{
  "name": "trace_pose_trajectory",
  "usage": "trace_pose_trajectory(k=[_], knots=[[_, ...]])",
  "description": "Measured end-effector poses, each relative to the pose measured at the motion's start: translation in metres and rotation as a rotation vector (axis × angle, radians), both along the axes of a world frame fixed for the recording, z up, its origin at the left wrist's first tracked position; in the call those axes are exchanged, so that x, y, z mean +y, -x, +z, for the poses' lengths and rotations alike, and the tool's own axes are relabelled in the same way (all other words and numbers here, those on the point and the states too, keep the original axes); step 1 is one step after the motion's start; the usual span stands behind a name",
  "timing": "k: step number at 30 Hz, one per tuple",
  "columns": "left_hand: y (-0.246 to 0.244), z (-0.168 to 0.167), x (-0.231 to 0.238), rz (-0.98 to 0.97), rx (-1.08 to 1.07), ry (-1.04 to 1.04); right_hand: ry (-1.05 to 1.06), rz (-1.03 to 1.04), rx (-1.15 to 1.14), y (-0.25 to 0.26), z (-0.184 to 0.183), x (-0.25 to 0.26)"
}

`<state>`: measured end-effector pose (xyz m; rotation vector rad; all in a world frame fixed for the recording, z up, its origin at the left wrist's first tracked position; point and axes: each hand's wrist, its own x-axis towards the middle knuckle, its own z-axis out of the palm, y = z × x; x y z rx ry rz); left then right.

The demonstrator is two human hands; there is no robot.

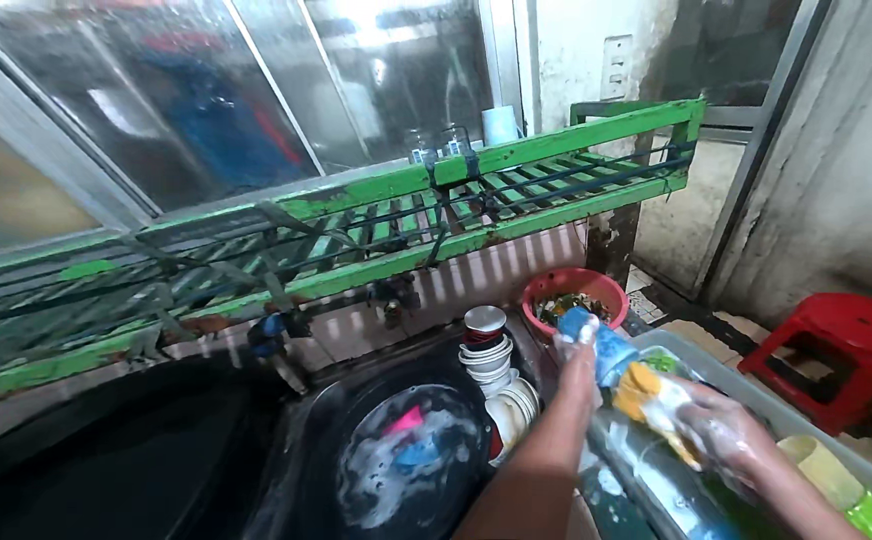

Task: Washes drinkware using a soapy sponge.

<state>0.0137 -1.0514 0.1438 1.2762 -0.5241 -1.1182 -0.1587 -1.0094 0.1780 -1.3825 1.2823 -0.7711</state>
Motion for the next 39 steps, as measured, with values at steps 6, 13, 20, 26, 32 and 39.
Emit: trace_pose_trajectory(k=[6,13,20,26,32,39], knots=[[0.037,0.013,0.040,-0.405,-0.964,0.112,0.719,-0.088,0.282,-0.004,-0.009,-0.020],[0.030,0.035,0.036,-0.471,-1.238,-0.017,0.660,-0.120,0.313,-0.020,0.003,-0.011],[0.041,0.039,0.050,-0.539,-1.369,-0.001,0.415,-0.160,0.273,-0.016,0.008,-0.021],[-0.002,0.034,0.045,-0.437,-1.338,-0.101,0.781,-0.005,0.259,-0.021,-0.019,0.006],[-0.130,0.016,0.072,-0.562,-1.519,-0.642,0.009,-0.234,0.117,0.066,-0.007,-0.021],[0.013,0.013,0.026,-0.762,-1.231,0.109,-0.014,-0.300,0.071,0.109,0.014,-0.025]])
